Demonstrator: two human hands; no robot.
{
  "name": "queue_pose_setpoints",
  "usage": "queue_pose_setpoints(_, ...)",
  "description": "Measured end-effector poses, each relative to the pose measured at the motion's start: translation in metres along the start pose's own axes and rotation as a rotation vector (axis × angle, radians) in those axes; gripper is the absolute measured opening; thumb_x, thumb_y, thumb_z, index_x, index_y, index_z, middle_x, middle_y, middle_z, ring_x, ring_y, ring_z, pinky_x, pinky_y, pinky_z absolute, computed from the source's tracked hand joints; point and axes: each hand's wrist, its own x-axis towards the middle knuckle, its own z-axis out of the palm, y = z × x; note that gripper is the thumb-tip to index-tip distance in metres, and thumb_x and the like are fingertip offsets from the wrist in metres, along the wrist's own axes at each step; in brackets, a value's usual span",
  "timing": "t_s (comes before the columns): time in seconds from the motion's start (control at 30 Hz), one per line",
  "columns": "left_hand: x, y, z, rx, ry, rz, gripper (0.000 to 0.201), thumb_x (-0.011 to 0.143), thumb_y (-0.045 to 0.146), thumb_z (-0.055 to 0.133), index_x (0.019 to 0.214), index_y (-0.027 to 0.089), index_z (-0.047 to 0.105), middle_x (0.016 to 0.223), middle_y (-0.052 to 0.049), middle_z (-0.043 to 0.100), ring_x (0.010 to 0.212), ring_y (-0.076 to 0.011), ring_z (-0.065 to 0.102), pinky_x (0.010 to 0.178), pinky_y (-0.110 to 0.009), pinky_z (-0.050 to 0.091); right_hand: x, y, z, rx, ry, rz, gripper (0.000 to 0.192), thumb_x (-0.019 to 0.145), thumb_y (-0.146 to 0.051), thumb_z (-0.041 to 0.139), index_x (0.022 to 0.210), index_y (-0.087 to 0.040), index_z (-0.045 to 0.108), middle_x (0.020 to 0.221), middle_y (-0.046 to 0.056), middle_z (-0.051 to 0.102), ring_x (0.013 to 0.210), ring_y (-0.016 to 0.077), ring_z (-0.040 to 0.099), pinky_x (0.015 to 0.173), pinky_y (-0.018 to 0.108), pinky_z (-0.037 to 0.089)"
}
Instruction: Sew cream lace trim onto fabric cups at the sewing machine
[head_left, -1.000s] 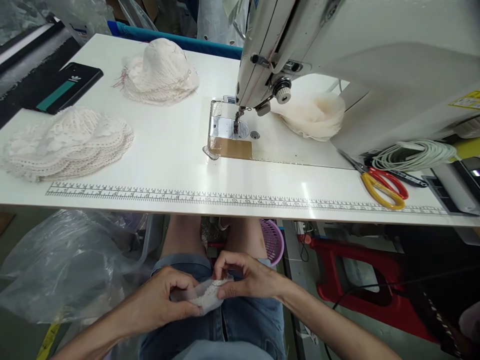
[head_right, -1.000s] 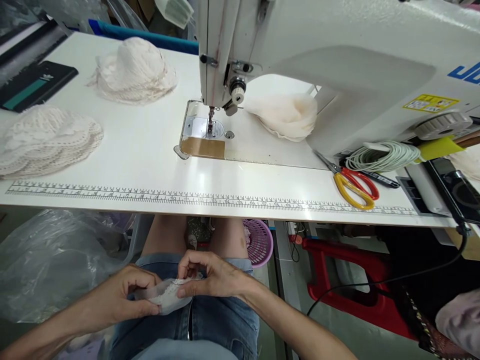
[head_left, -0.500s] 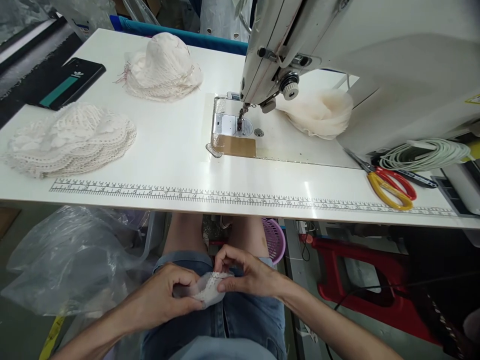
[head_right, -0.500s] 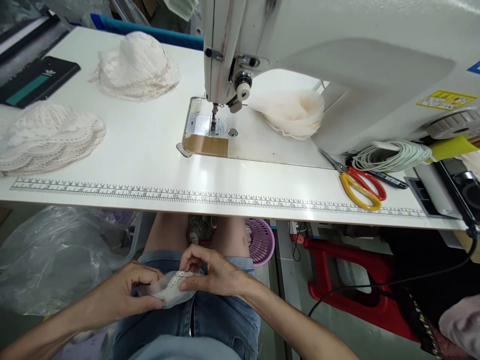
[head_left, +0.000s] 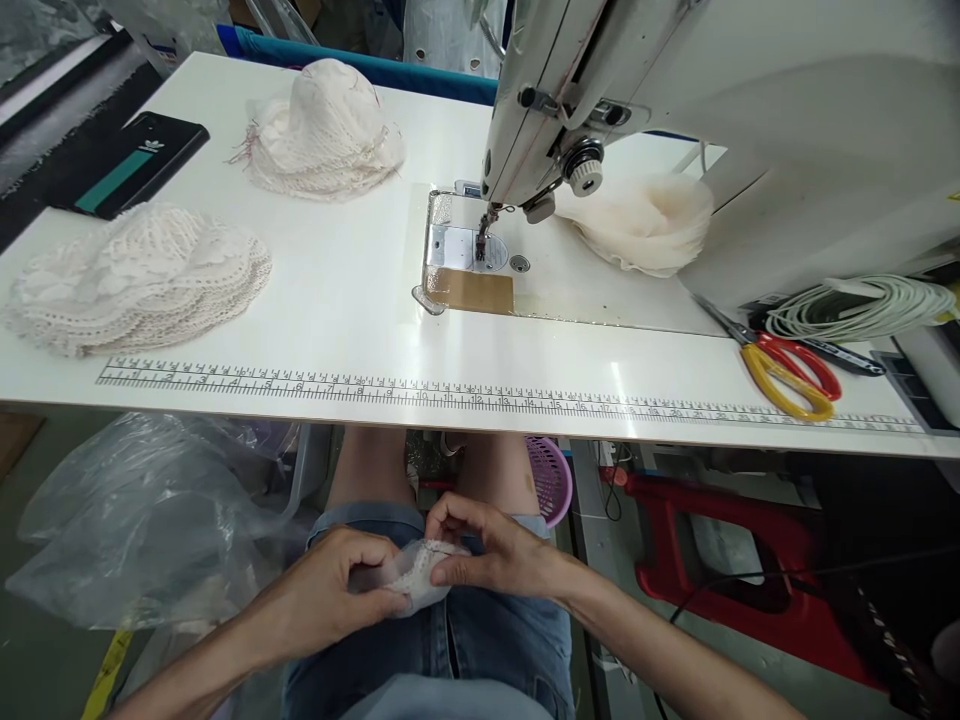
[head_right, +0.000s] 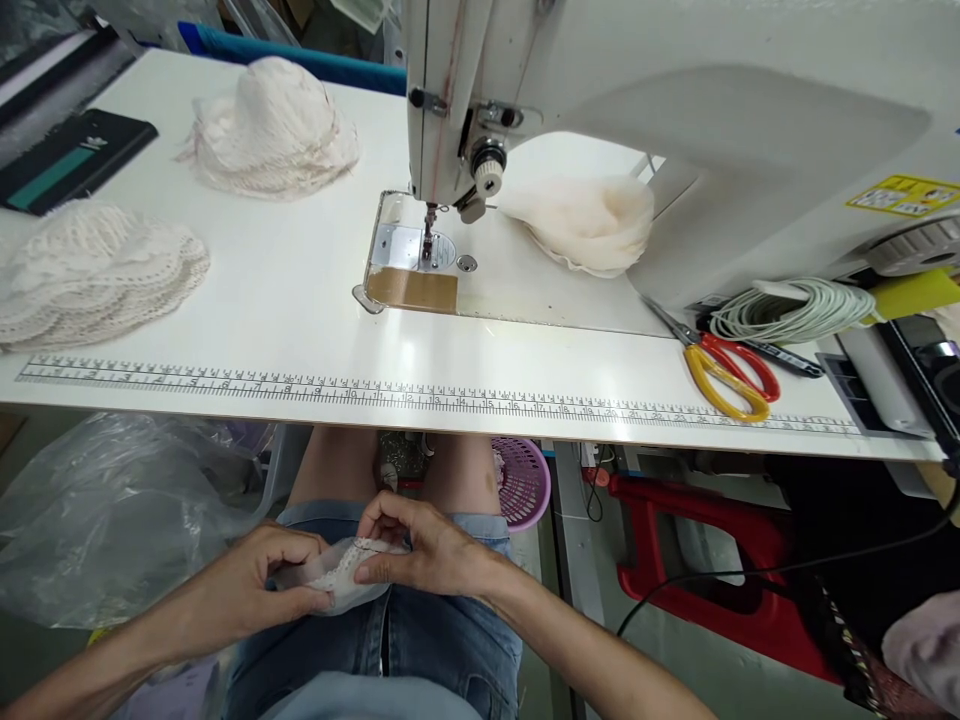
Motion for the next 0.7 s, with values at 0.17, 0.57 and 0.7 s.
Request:
queue_pose_setpoints(0.17, -0.0007, 0.0024, 0.0005, -0.023, -0.004, -0.033, 0.022, 0.076, 0.032, 0.056, 0.061, 0.016, 0.052, 0.067, 0.002, 0.053, 0.061, -0.0120, 0.044, 0.055, -0.020, 0.030, 0.0007, -0.0038, 0.0000, 0.080, -0.036, 0.014, 0.031, 0.074, -0.044, 0.069, 0.079, -0.015, 0.058, 0.073, -0.001, 0.052, 0.067, 0.0104, 0.045, 0.063, 0.023, 0.037)
queue_pose_setpoints(0.57, -0.0007, -0.0005, 0.0013, -0.091, 0.006, -0.037, 0.022, 0.074, 0.032, 0.060, 0.061, 0.014, 0.057, 0.061, 0.003, 0.048, 0.058, -0.0110, 0.040, 0.053, -0.020, 0.028, 0.0010, -0.0061, 0.0016, 0.105, 0.049, 0.069, 0.034, 0.072, -0.046, 0.069, 0.076, -0.014, 0.059, 0.073, 0.000, 0.054, 0.067, 0.0110, 0.047, 0.064, 0.024, 0.039)
queue_pose_setpoints(0.7, -0.0009, 0.0013, 0.0003, -0.200, -0.020, -0.042, 0.024, 0.072, 0.032, 0.064, 0.059, 0.013, 0.058, 0.060, 0.002, 0.049, 0.059, -0.0114, 0.042, 0.055, -0.020, 0.030, 0.0016, -0.0045, 0.0017, 0.132, 0.049, 0.085, 0.034, 0.071, -0.045, 0.071, 0.076, -0.014, 0.058, 0.073, 0.000, 0.055, 0.067, 0.0110, 0.048, 0.064, 0.024, 0.039)
